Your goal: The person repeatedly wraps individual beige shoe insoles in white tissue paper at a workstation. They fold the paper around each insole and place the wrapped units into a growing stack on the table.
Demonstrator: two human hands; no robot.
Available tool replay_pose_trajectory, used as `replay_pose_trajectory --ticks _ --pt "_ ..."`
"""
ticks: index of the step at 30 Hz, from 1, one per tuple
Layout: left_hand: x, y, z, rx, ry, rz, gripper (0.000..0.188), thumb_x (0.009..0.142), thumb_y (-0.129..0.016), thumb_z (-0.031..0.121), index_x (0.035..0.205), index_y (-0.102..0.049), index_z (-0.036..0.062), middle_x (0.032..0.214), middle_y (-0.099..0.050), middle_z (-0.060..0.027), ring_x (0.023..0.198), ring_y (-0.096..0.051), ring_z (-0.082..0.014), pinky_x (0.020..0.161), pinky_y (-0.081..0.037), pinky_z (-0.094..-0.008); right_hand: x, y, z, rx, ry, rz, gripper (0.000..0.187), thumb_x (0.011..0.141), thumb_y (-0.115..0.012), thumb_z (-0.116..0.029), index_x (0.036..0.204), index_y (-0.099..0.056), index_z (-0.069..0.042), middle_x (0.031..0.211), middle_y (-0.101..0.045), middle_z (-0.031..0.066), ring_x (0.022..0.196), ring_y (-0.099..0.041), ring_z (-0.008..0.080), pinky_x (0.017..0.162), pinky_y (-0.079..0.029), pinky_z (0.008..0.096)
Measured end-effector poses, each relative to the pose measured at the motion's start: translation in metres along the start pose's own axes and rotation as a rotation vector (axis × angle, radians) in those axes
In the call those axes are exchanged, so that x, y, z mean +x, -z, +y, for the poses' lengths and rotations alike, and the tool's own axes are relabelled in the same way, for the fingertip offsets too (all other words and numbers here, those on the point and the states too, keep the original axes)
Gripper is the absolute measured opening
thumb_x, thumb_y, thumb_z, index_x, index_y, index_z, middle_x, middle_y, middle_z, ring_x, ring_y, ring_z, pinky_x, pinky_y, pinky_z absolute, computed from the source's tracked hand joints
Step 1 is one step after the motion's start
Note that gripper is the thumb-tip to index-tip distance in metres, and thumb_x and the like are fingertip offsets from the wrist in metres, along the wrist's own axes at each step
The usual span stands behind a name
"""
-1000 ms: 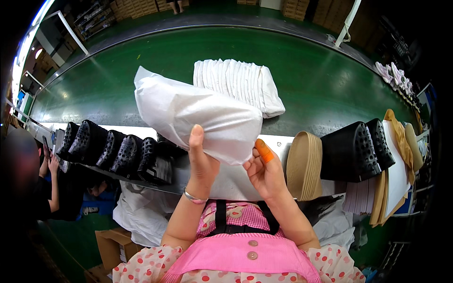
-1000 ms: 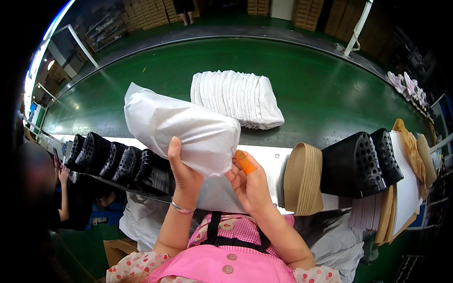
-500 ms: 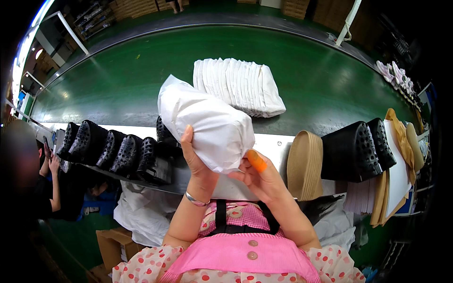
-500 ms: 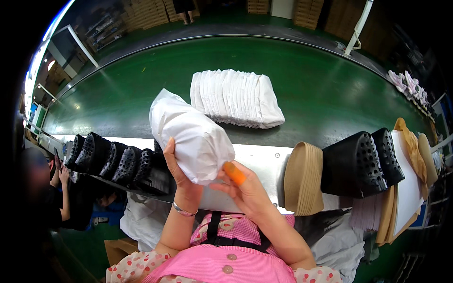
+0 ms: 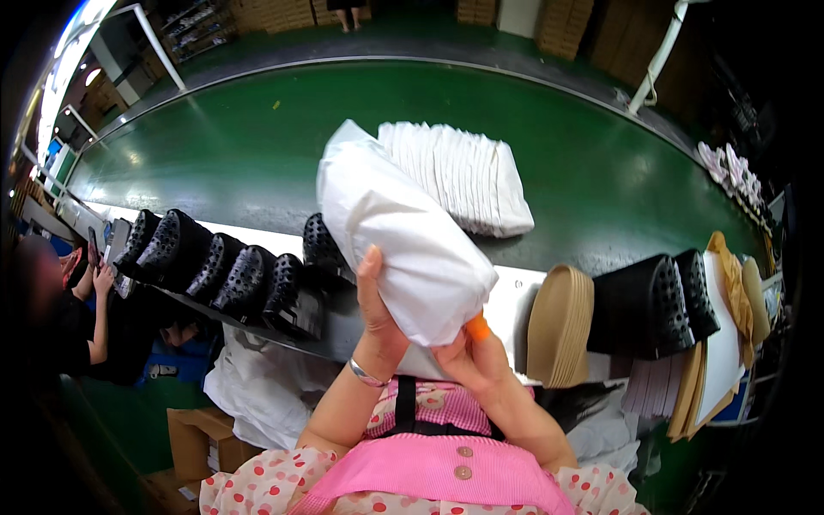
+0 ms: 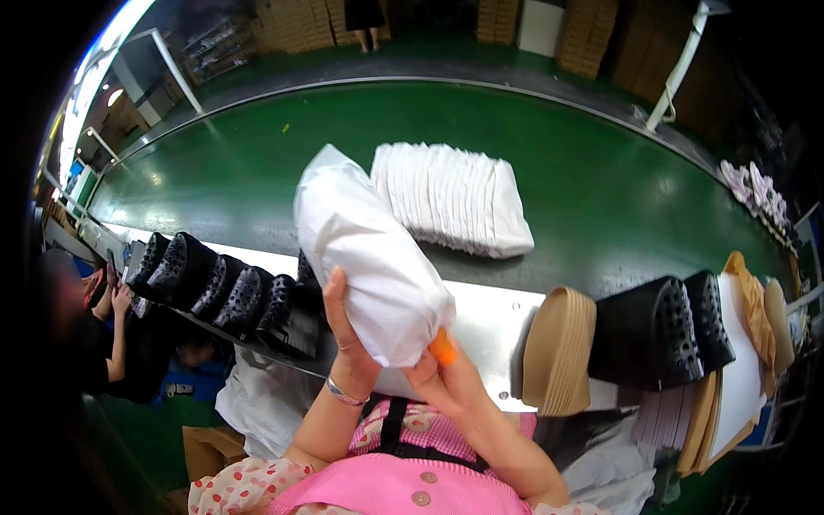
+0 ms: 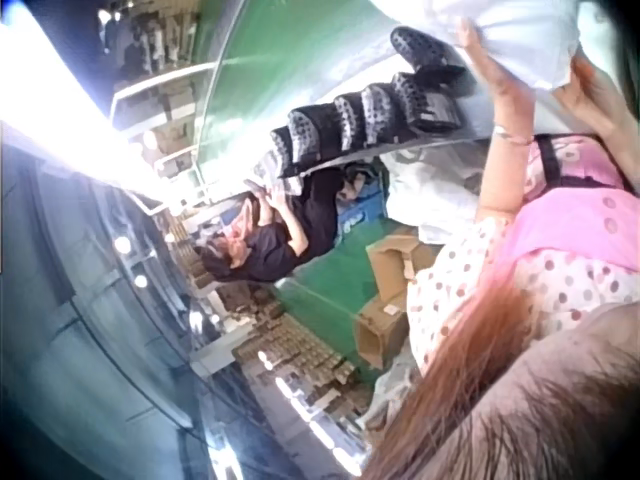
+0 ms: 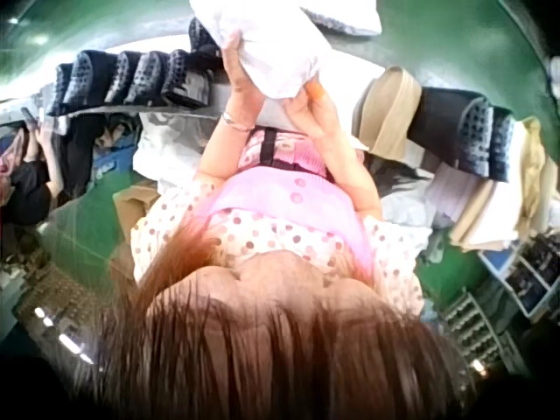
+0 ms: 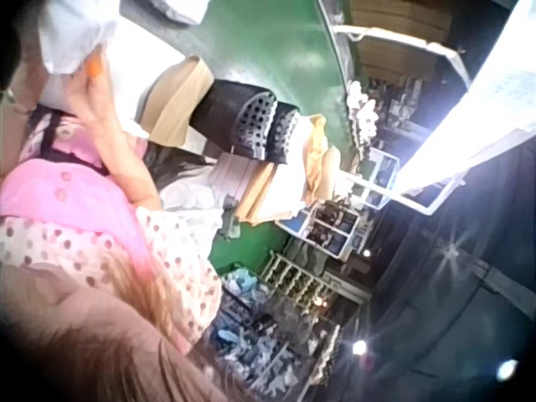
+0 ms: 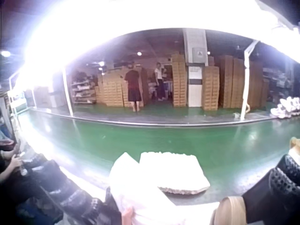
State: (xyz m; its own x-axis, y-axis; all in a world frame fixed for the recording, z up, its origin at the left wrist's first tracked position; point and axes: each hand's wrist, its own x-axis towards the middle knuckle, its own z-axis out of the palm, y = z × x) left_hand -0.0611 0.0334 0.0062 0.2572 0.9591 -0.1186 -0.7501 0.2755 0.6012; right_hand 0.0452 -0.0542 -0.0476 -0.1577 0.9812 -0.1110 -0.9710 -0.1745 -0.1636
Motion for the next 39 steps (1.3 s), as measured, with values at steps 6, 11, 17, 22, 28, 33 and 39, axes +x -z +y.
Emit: replay_pose_trajectory --ticks 6,11,17,22,28,33,39 --pt "0.020 0.054 0.008 -0.029 0.143 -0.170 0.074 0.082 -0.065 0.047 0.137 -0.044 0.0018 0.127 -0.058 -0.0142 0.114 -0.059 -0.0270 0.100 -0.048 -0.0393 -0.024 -0.014 -0.038 -1.411 0.023 0.261 0.016 0.093 -0.061 -0.006 0.107 -0.068 -0.002 0.110 -0.069 0.0083 0.102 -0.065 0.0188 0.090 -0.051 0.0307" --pt "-0.006 0.085 0.005 0.240 0.468 -0.396 0.081 0.077 -0.070 0.042 0.142 -0.041 0.0017 0.131 -0.056 -0.0149 0.119 -0.056 -0.0253 0.102 -0.046 -0.0378 -0.057 -0.068 -0.071 -1.579 0.604 -0.060 0.023 0.079 -0.069 -0.002 0.102 -0.069 0.000 0.107 -0.070 0.0121 0.105 -0.066 0.0251 0.093 -0.050 0.0374" --pt "-0.054 0.080 -0.010 0.335 0.707 -0.673 0.085 0.076 -0.075 0.040 0.143 -0.040 0.0018 0.131 -0.055 -0.0131 0.122 -0.053 -0.0223 0.104 -0.043 -0.0356 -0.044 -0.101 -0.047 -2.206 0.745 -0.656 0.039 0.078 -0.073 -0.021 0.113 -0.068 -0.005 0.118 -0.067 0.0098 0.118 -0.061 0.0247 0.108 -0.038 0.0427" --pt "-0.068 0.090 -0.006 0.396 0.732 -0.722 0.086 0.076 -0.076 0.040 0.144 -0.039 0.0015 0.132 -0.055 -0.0125 0.123 -0.052 -0.0214 0.104 -0.042 -0.0349 -0.011 -0.121 -0.068 -2.161 0.887 -0.578 0.044 0.081 -0.071 -0.022 0.122 -0.064 -0.008 0.116 -0.068 0.0099 0.115 -0.062 0.0250 0.103 -0.042 0.0414" --pt "-0.072 0.091 0.005 0.432 0.630 -0.643 0.087 0.076 -0.077 0.041 0.144 -0.039 0.0013 0.132 -0.055 -0.0117 0.124 -0.051 -0.0203 0.105 -0.041 -0.0340 0.008 -0.110 -0.061 -1.777 0.423 -0.214 0.033 0.098 -0.057 -0.035 0.097 -0.059 -0.003 0.075 -0.062 0.0125 0.065 -0.059 0.0254 0.062 -0.047 0.0321" --pt "-0.046 0.037 0.035 0.403 0.257 -0.394 0.050 0.091 -0.068 0.029 0.130 -0.050 0.0027 0.118 -0.060 -0.0044 0.109 -0.054 -0.0092 0.092 -0.045 -0.0259 0.014 -0.089 -0.052 -1.816 0.289 -0.059 0.041 0.099 -0.055 -0.037 0.079 -0.045 -0.002 0.060 -0.042 0.0128 0.056 -0.035 0.0234 0.052 -0.038 0.0356" --pt "-0.034 0.018 0.032 0.458 0.244 -0.227 0.016 0.100 -0.054 0.020 0.105 -0.060 0.0058 0.096 -0.062 0.0043 0.087 -0.057 -0.0015 0.078 -0.045 -0.0186 0.011 -0.091 -0.049 -1.854 0.312 -0.037 0.040 0.099 -0.054 -0.035 0.079 -0.046 -0.002 0.061 -0.042 0.0103 0.057 -0.042 0.0186 0.055 -0.040 0.0337"
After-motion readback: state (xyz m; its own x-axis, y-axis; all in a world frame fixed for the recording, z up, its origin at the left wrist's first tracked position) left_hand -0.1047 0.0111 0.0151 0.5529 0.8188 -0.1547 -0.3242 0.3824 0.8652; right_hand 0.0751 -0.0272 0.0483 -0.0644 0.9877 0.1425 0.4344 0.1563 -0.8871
